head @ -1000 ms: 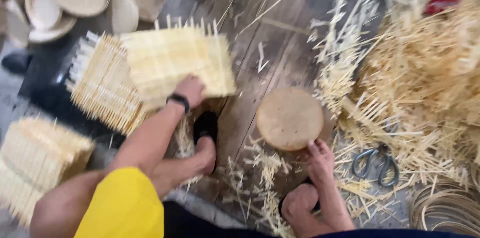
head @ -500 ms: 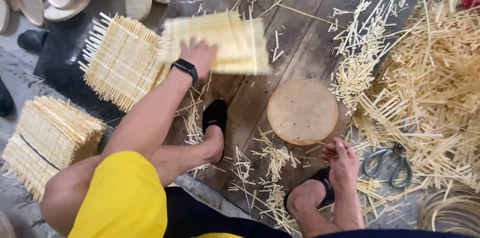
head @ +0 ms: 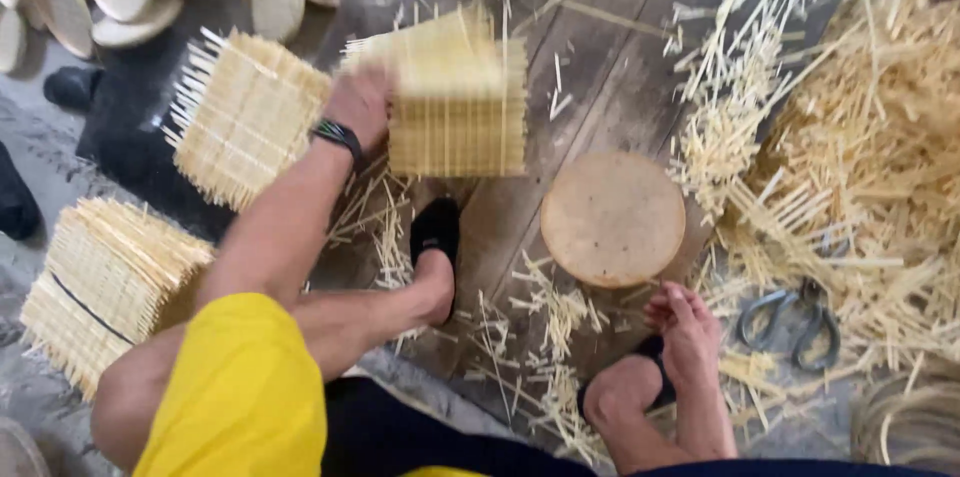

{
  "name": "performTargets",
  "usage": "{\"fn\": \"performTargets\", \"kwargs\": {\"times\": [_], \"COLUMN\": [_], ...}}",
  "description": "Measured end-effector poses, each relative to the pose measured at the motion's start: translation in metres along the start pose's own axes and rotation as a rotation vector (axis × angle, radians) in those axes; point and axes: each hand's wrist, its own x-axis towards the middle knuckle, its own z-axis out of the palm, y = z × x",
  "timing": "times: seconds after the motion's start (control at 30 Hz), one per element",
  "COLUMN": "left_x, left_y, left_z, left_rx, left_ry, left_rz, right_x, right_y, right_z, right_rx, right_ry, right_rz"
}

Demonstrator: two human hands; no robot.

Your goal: The user is manufacturing a bamboo steamer by weaving strips and shaping the circular frame.

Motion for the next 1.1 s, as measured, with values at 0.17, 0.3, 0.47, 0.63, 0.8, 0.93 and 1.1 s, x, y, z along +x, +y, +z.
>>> {"fn": "performTargets", "kwargs": {"times": [0.17,0.3,0.47,0.63,0.8,0.93,1.1], "left_x": [0.01,-0.055,-0.121,-0.119,-0.076,-0.026,-0.01], "left_y": [0.065,0.196,0.269,0.272,0.262,0.258,0.264], "left_z": [-0.072,-0.075,-0.026,-0.027,-0.04,0.004,0.056], "left_rx": [-0.251,-0.458,-0.504,-0.586,-0.833,-1.276,-1.675], "left_ry": [0.73,0.557,0.353,0.141,0.057,-0.153,-0.371], "left_rz": [0.119,0.403,0.672,0.792,0.635,-0.282,-0.357], "right_x": [0.002,-0.012,0.02,0.013,0.027,0.021,-0.008], "right_y": [-0.019,-0.078,-0.07,-0.085,-0.058,-0.045,-0.093], "right_z": [0.005,0.05,0.044,0.062,0.033,0.016,0.06], "right_rx": [0.053,0.228,-0.155,-0.185,-0.148,-0.05,-0.098], "right_ry": [-0.016,-0.096,-0.073,0.004,-0.037,-0.05,0.02], "right_rz": [-0.089,-0.152,-0.027,-0.057,-0.086,-0.063,-0.056]}}
